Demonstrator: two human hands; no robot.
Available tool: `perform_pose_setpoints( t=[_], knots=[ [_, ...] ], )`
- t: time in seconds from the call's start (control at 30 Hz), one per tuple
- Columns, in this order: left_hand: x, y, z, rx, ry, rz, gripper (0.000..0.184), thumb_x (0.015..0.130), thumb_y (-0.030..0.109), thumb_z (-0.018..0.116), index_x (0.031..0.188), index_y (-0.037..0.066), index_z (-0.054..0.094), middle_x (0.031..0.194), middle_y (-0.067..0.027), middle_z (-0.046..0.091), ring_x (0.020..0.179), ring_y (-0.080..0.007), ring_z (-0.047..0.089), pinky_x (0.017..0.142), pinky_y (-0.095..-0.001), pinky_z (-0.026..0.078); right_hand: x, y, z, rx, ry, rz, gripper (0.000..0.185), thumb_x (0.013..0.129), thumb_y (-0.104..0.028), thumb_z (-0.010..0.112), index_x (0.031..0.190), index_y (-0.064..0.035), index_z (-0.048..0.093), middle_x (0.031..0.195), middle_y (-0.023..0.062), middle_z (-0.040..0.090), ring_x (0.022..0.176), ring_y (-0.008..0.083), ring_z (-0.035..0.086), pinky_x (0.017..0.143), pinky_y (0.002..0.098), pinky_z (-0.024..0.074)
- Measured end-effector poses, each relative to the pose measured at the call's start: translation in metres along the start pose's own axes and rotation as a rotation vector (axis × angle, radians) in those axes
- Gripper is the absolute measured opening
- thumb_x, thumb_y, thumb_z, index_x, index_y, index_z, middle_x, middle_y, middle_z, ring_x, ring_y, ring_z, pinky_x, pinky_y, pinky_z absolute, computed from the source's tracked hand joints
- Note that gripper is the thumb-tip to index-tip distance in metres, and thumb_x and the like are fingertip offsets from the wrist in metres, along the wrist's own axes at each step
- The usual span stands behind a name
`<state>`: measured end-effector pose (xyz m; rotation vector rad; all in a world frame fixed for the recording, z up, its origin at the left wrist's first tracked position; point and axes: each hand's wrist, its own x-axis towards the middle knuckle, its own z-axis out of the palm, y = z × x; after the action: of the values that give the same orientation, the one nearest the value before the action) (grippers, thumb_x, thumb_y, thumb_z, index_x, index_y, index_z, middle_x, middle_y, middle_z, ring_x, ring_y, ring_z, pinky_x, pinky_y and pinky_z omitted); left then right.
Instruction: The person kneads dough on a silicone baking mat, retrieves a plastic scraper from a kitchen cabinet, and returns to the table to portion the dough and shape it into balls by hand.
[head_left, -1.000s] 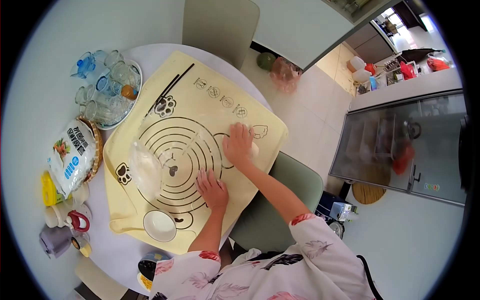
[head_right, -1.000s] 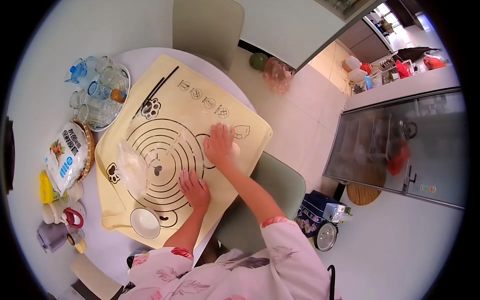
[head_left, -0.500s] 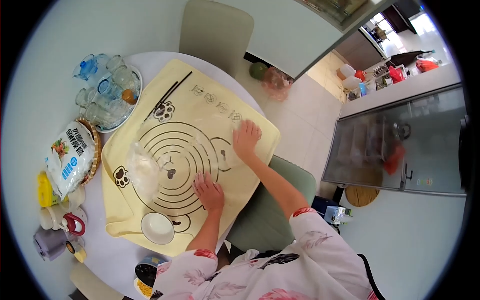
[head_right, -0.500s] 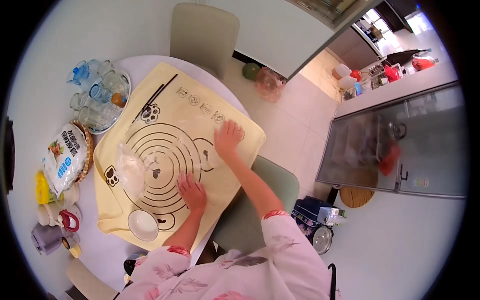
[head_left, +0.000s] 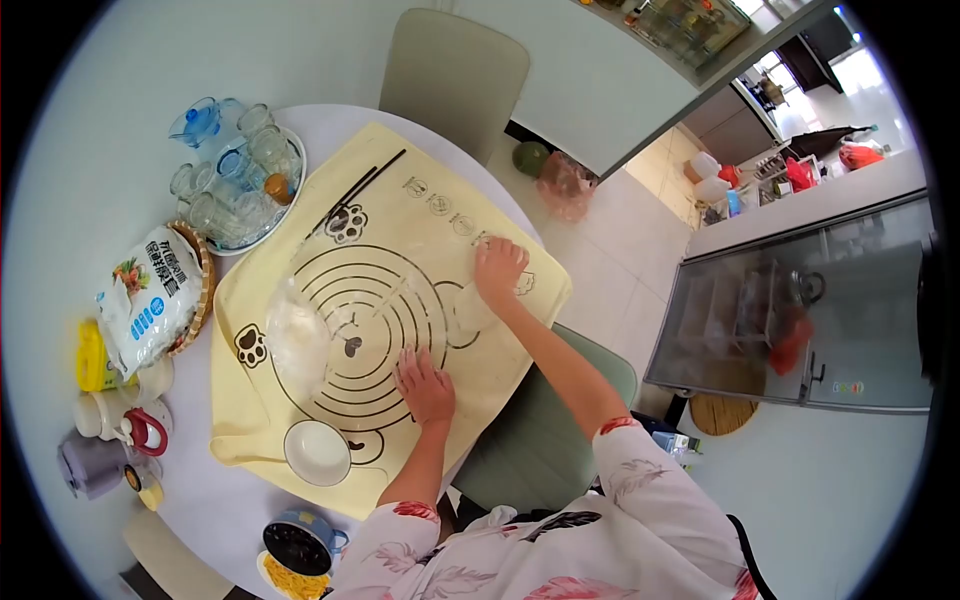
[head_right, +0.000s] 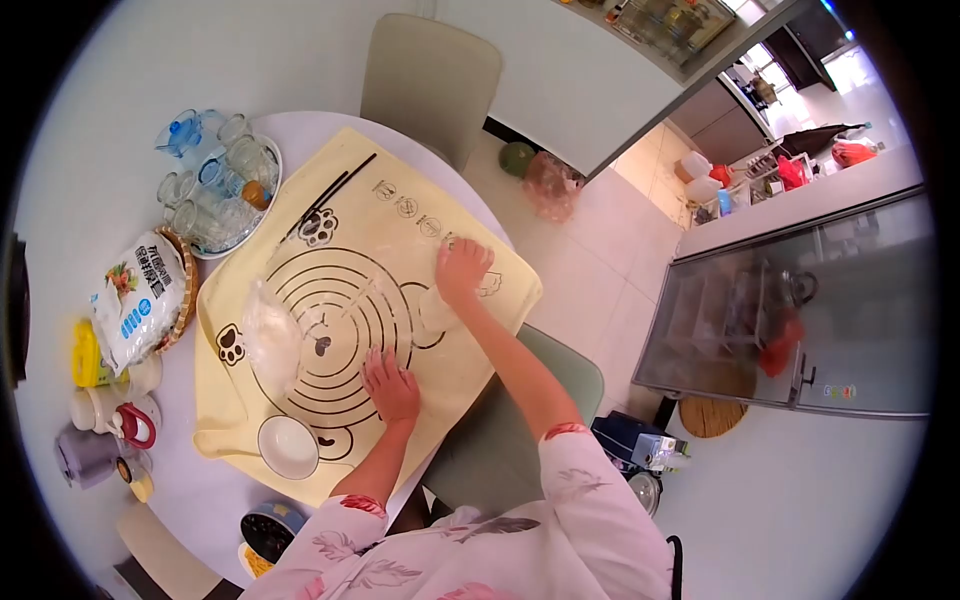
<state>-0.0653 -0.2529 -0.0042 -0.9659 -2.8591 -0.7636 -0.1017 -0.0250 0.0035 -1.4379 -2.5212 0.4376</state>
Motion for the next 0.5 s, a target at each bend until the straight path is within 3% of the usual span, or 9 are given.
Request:
perform_pose_setpoints(
  t=[0.03,0.1,0.2,0.43,0.5],
  knots=[
    [-0.001,0.000,0.000,-0.003,-0.009,0.005,0.042,0.079,0.011,0.047,0.121,0.005,0.044,0.131,-0.0132,0.038,0.126,-0.0298,0.031,0.105,-0.0479,0.021,-0.004,-0.003,-0.003,-0.004,-0.001,0.010,0.045,0.084,-0.031,0.048,0.118,-0.0017,0.044,0.116,0.0153,0.045,0.109,0.0323,0.040,0.099,0.0520,0.0211],
    [-0.001,-0.001,0.000,0.000,0.022,0.018,0.043,0.078,0.011,0.047,0.121,0.006,0.044,0.131,-0.0134,0.038,0.126,-0.0298,0.031,0.105,-0.0482,0.021,-0.013,-0.011,0.002,-0.153,0.303,-0.339,0.048,0.085,-0.031,0.047,0.123,-0.0021,0.041,0.122,0.0168,0.042,0.115,0.0329,0.037,0.100,0.0528,0.0200],
    [-0.001,-0.003,0.004,0.048,-0.010,0.003,0.044,0.078,0.014,0.048,0.121,0.005,0.045,0.131,-0.0137,0.038,0.126,-0.0294,0.031,0.105,-0.0485,0.023,-0.019,-0.019,0.015,-0.131,0.296,-0.463,0.049,0.085,-0.030,0.047,0.124,-0.0024,0.039,0.124,0.0174,0.041,0.118,0.0328,0.036,0.100,0.0529,0.0202],
    [0.001,-0.001,0.003,0.035,-0.003,-0.001,0.045,0.077,0.013,0.048,0.121,0.005,0.045,0.131,-0.0142,0.038,0.126,-0.0298,0.031,0.105,-0.0488,0.022,0.005,-0.022,0.018,0.061,0.206,-0.528,0.039,0.081,-0.021,0.049,0.116,-0.0021,0.045,0.118,0.0169,0.046,0.113,0.0309,0.041,0.097,0.0521,0.0249],
    [-0.002,-0.004,0.002,0.010,-0.018,0.007,0.046,0.077,0.013,0.047,0.122,0.005,0.044,0.131,-0.0142,0.038,0.126,-0.0300,0.031,0.105,-0.0490,0.022,0.014,-0.013,0.023,0.294,-0.082,-0.270,0.032,0.079,-0.013,0.051,0.110,-0.0038,0.050,0.116,0.0142,0.048,0.111,0.0284,0.043,0.094,0.0504,0.0280]
  ],
)
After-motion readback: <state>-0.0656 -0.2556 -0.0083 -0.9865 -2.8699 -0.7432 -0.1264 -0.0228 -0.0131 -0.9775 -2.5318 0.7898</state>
